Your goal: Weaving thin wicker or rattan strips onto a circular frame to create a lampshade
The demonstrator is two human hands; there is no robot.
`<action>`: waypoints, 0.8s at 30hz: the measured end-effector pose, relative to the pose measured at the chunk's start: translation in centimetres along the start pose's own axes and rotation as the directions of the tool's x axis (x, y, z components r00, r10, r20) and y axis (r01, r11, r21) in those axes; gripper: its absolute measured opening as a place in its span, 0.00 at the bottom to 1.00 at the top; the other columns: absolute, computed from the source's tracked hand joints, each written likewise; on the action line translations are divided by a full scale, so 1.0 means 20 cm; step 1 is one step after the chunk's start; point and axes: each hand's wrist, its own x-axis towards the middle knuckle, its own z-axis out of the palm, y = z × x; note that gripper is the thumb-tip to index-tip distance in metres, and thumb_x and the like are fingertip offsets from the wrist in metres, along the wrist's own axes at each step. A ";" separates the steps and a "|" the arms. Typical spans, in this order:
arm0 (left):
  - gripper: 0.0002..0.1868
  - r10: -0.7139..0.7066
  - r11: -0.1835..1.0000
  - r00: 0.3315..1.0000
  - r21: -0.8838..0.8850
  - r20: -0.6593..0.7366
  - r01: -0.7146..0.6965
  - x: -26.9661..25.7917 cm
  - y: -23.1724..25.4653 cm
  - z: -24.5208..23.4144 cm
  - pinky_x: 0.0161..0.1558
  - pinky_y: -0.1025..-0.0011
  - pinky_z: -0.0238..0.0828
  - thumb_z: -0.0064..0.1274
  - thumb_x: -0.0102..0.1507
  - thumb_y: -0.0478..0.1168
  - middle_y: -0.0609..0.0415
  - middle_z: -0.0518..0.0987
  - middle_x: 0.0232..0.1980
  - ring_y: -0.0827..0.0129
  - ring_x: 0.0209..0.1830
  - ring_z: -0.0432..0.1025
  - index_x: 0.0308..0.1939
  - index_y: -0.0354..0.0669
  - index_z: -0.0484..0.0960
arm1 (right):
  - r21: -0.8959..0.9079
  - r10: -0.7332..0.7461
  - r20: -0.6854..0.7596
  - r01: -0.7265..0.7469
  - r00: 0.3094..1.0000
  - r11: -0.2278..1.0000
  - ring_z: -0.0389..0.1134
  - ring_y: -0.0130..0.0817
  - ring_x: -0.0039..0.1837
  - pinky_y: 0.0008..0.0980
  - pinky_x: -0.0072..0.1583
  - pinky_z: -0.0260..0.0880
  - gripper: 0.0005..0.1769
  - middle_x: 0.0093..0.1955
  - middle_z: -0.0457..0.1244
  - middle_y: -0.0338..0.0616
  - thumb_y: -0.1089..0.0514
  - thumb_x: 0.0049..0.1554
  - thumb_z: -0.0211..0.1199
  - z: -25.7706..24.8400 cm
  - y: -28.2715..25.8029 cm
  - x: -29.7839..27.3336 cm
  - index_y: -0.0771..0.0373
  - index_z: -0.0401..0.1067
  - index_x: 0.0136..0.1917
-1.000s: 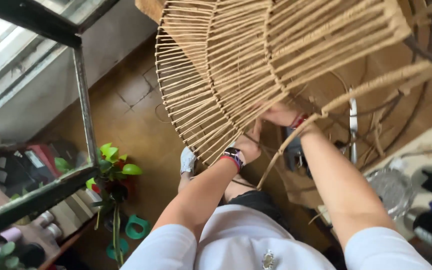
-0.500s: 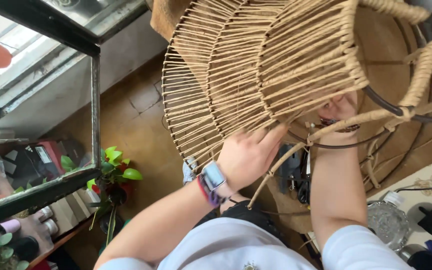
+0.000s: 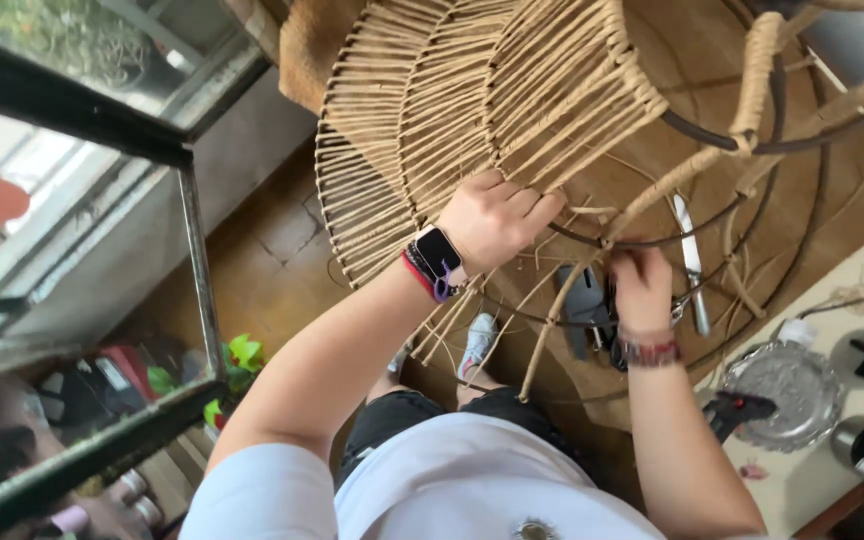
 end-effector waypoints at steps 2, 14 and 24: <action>0.11 0.002 0.996 1.000 -0.088 0.017 0.000 -0.06 0.00 0.04 0.32 0.72 0.67 0.43 0.69 0.39 0.62 0.69 0.23 0.71 0.22 0.71 0.35 0.52 0.79 | 0.086 -0.082 0.018 0.080 0.996 0.993 0.70 0.40 0.40 0.38 0.45 0.70 0.07 0.36 0.66 0.51 0.66 0.62 0.59 -0.03 0.10 -0.17 0.66 0.71 0.55; 0.21 -0.095 0.353 0.848 -0.778 0.522 0.519 -1.02 0.30 -0.42 0.47 0.63 0.72 0.41 0.73 0.50 0.55 0.74 0.31 0.53 0.47 0.74 0.26 0.50 0.72 | 0.409 0.223 -0.165 -0.139 0.961 0.902 0.74 0.52 0.47 0.40 0.45 0.81 0.16 0.44 0.66 0.61 0.49 0.73 0.52 0.22 -0.24 -0.21 0.66 0.60 0.54; 0.22 -0.127 0.424 0.641 -0.543 0.757 0.725 -1.35 0.20 -0.44 0.32 0.53 0.74 0.41 0.73 0.50 0.43 0.78 0.28 0.43 0.30 0.76 0.28 0.44 0.76 | 0.716 -0.043 -0.161 0.147 0.986 0.682 0.49 0.22 0.17 0.21 0.21 0.48 0.19 0.20 0.45 0.33 0.49 0.72 0.40 0.36 -0.75 -0.74 0.62 0.64 0.48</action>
